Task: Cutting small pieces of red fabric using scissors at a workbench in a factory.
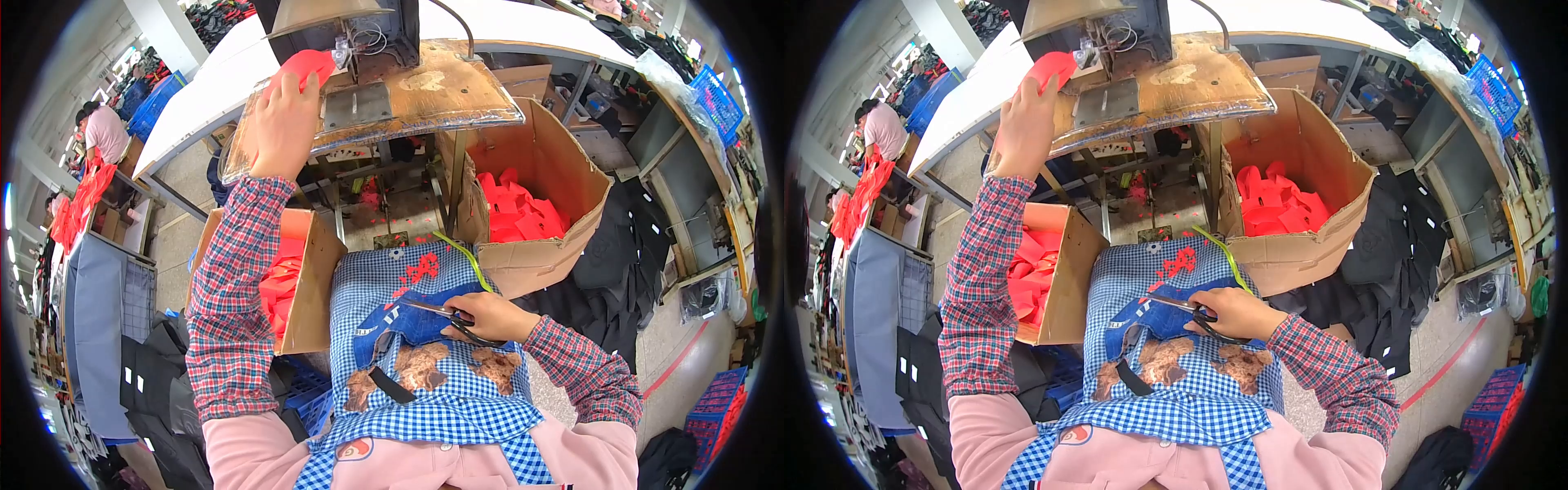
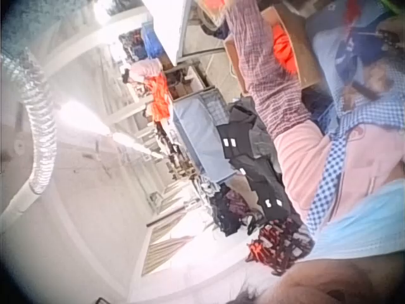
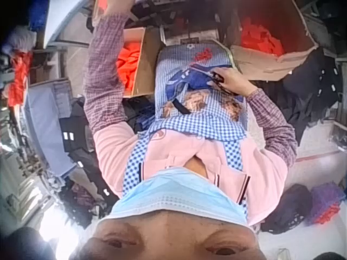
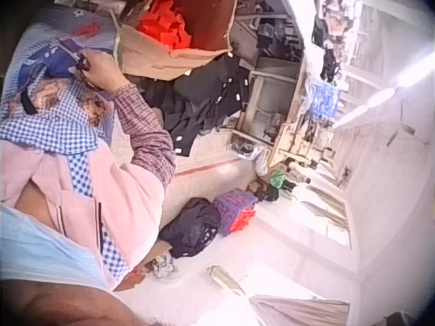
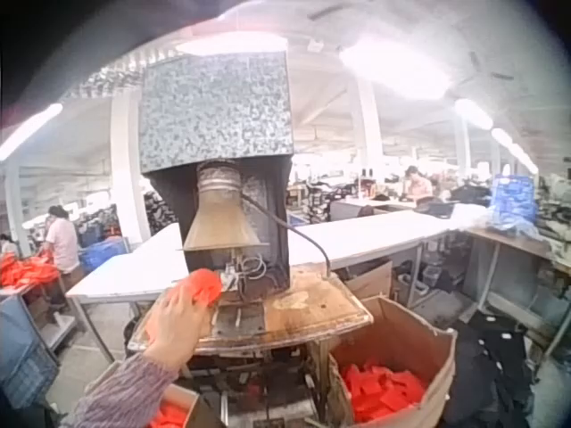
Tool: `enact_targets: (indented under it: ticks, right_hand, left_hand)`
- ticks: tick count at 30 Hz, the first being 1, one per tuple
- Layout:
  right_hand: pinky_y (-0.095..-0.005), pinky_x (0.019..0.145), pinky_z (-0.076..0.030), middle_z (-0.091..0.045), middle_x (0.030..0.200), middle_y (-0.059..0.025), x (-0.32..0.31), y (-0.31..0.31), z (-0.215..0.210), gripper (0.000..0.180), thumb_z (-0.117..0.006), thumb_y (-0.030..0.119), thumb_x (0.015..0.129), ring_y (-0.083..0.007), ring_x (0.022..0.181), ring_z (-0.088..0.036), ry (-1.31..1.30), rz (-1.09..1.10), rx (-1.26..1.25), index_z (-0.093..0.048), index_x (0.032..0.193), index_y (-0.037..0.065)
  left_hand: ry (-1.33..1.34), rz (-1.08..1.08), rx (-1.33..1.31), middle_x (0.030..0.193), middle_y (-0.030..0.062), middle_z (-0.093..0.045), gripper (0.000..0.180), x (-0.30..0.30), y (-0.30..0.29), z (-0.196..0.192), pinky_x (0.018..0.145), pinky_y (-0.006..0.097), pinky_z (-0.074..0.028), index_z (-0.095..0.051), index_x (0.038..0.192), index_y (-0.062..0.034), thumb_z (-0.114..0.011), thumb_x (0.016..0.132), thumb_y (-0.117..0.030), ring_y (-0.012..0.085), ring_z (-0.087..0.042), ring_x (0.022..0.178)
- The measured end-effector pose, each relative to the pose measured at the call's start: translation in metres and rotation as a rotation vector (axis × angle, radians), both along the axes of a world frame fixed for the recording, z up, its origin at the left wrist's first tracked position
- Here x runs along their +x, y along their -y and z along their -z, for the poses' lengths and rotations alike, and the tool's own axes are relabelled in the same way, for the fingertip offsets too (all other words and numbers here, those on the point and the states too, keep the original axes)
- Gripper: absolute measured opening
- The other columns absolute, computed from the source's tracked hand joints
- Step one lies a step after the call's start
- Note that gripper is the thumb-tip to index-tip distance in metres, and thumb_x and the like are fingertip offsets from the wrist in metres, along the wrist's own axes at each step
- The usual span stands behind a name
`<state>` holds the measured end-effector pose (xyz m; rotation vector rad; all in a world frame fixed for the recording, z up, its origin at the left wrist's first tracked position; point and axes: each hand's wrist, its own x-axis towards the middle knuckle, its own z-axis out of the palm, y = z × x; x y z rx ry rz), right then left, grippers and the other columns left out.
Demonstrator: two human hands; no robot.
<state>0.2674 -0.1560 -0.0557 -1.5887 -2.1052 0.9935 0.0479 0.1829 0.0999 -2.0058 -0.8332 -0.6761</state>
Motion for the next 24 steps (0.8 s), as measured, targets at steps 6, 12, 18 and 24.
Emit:
enact_targets:
  ticks: [6,12,18,24]
  right_hand:
    - [-0.0364,0.065,-0.051,-0.064,0.081,-0.0134,-0.002,0.003,0.009,0.051,-0.074,0.045,0.089,-0.0278,0.073,-0.065,-0.093,0.004,0.019,-0.066,0.115,0.002]
    - [-0.0398,0.063,-0.050,-0.064,0.076,-0.0136,-0.017,0.003,0.022,0.046,-0.073,0.040,0.090,-0.0310,0.070,-0.065,-0.135,-0.017,-0.002,-0.065,0.116,0.003]
    - [-0.0387,0.069,-0.052,-0.066,0.091,-0.0185,-0.038,0.003,0.013,0.047,-0.078,0.029,0.087,-0.0336,0.080,-0.066,-0.169,-0.086,-0.024,-0.062,0.121,0.001]
    - [-0.0315,0.068,-0.050,-0.067,0.086,-0.0151,-0.033,0.008,0.012,0.043,-0.080,0.022,0.086,-0.0205,0.072,-0.062,-0.173,0.194,-0.093,-0.063,0.118,-0.002]
  left_hand:
    - [0.045,0.163,-0.262,0.104,0.0122,-0.057,0.041,-0.009,0.064,0.021,0.075,0.041,-0.054,-0.061,0.126,-0.0105,-0.058,0.086,-0.004,0.0303,-0.066,0.090]
    - [0.265,0.640,-1.097,0.104,0.0183,-0.056,0.035,0.083,0.125,0.044,0.080,0.048,-0.055,-0.061,0.127,-0.0142,-0.059,0.092,-0.010,0.0406,-0.064,0.094]
    - [0.748,1.082,-1.056,0.119,0.0236,-0.063,0.058,0.141,0.125,0.038,0.090,0.042,-0.052,-0.048,0.139,-0.0004,-0.070,0.090,-0.020,0.0359,-0.065,0.106]
    - [0.716,1.071,-1.307,0.090,0.0152,-0.073,0.022,0.020,0.150,0.076,0.073,0.034,-0.055,-0.072,0.113,-0.0046,-0.066,0.093,-0.010,0.0231,-0.072,0.080]
